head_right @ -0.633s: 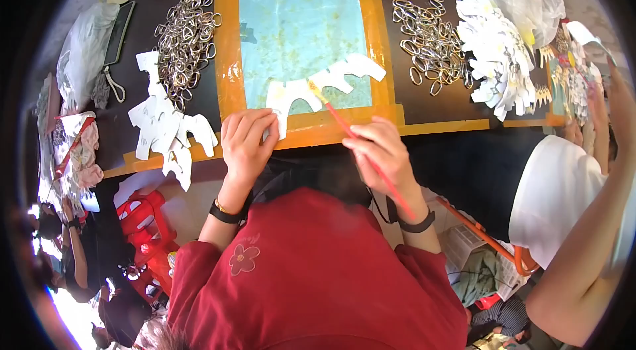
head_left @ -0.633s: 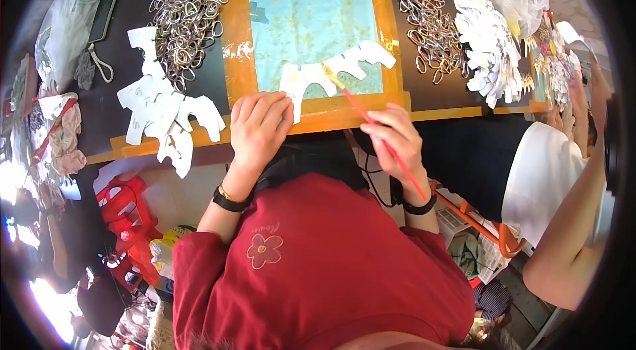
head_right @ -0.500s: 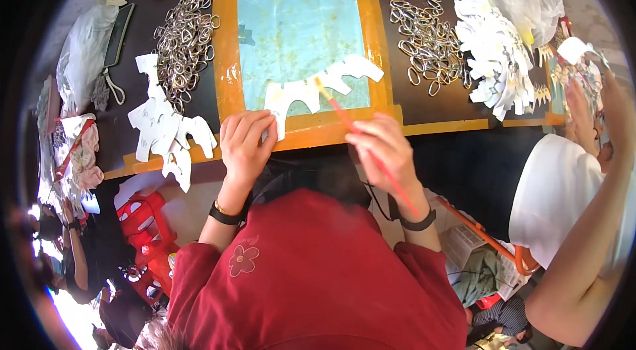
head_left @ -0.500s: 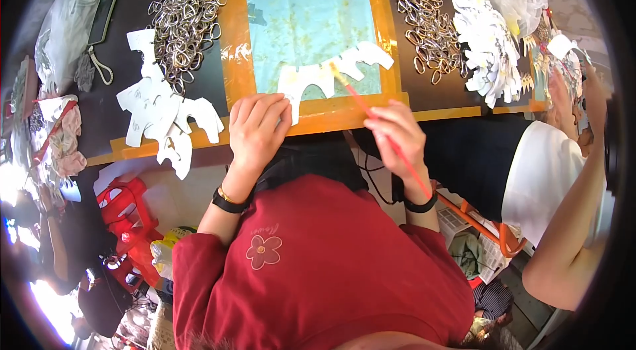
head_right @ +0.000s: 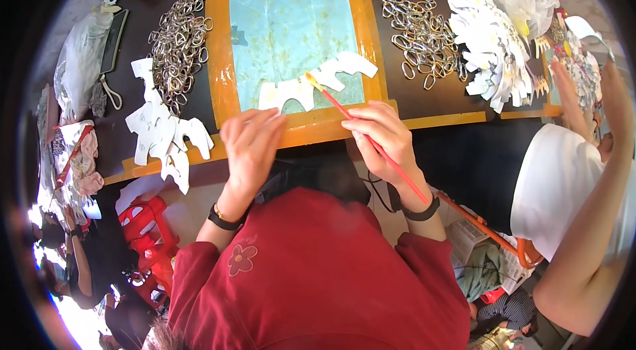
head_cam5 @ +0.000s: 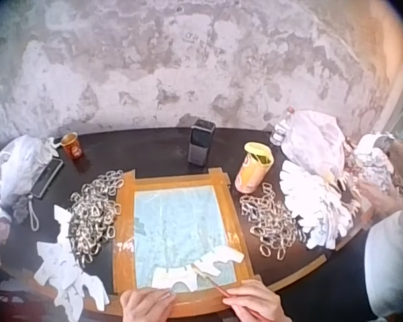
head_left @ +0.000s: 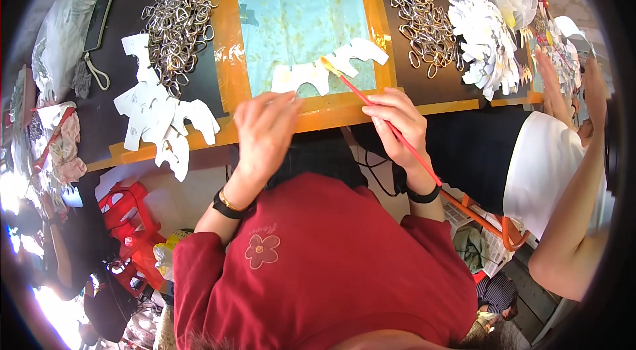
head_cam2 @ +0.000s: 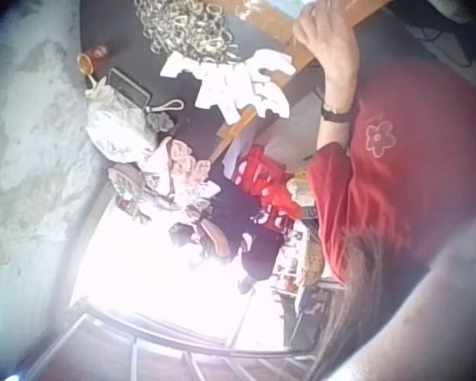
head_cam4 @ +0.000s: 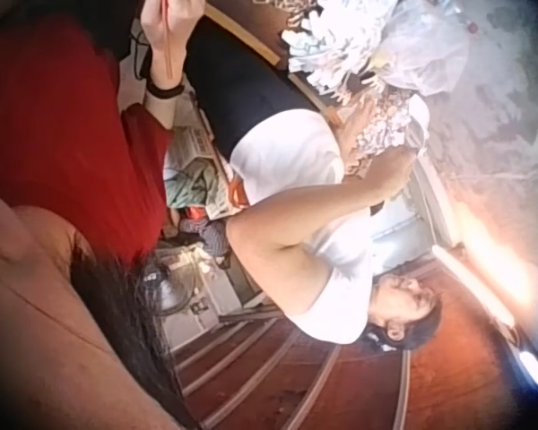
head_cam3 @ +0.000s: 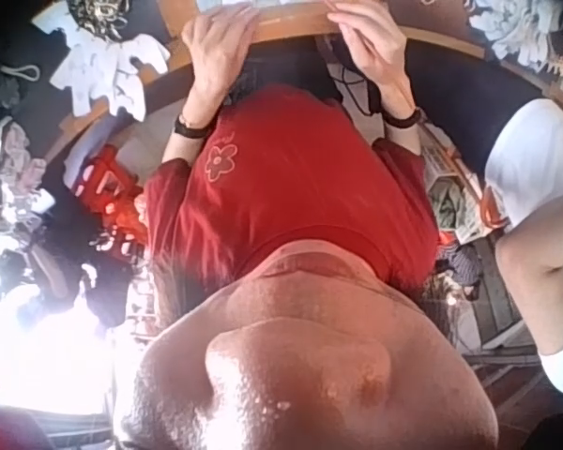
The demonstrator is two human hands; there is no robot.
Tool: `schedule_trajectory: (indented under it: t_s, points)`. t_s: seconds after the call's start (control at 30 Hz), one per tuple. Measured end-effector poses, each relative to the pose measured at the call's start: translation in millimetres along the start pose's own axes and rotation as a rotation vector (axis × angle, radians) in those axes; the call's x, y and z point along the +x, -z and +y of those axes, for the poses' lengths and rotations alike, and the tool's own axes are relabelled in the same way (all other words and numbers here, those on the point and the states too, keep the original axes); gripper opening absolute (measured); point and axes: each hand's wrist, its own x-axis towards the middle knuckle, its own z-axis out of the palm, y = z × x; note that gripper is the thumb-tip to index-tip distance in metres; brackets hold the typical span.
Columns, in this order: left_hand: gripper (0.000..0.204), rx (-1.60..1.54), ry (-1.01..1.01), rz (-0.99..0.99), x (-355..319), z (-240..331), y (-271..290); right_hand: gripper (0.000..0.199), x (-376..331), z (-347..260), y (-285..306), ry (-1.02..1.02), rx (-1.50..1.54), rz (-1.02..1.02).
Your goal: Applying glue to white shoe components using a small brush.
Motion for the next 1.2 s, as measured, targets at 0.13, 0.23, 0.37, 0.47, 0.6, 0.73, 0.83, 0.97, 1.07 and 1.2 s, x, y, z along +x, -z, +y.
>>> schedule_trajectory:
  t_s: [0.13,0.23,0.37,0.47,0.6,0.73,0.83,0.97,1.07,1.2]
  points:
    - [0.034,-0.146,-0.064,-0.073,11.2,15.5,-25.8,0.014,-0.5,2.8,2.6,0.023,-0.025,0.007]
    - [0.039,-0.088,-0.049,-0.135,11.8,14.9,-32.3,0.015,-3.9,-2.3,7.5,0.023,-0.093,0.002]
    - [0.039,-0.08,-0.064,-0.133,7.9,14.0,-33.3,0.013,-4.0,-9.2,3.3,0.018,-0.043,-0.056]
    - [0.038,-0.068,-0.05,-0.118,5.5,15.5,-32.5,0.013,-2.1,0.8,10.6,0.008,-0.086,0.017]
    - [0.037,-0.066,-0.031,-0.117,6.2,14.1,-35.9,0.013,4.0,-10.8,2.4,0.038,-0.018,-0.068]
    - [0.036,-0.049,-0.034,-0.1,9.3,12.7,-36.8,0.012,8.7,0.3,17.2,-0.008,-0.088,0.008]
    - [0.036,-0.069,-0.053,-0.1,13.2,13.6,-36.5,0.011,3.1,3.1,22.9,-0.099,0.103,-0.004]
    - [0.034,-0.077,-0.037,-0.111,14.1,15.2,-33.6,0.017,-3.5,15.5,14.9,-0.567,0.935,0.329]
    - [0.034,-0.04,-0.063,-0.11,9.5,13.0,-35.1,0.018,15.2,28.1,29.5,-0.512,1.183,0.501]
    - [0.034,-0.047,-0.1,-0.1,8.7,14.2,-33.6,0.018,55.3,29.2,86.0,-0.187,0.733,0.77]
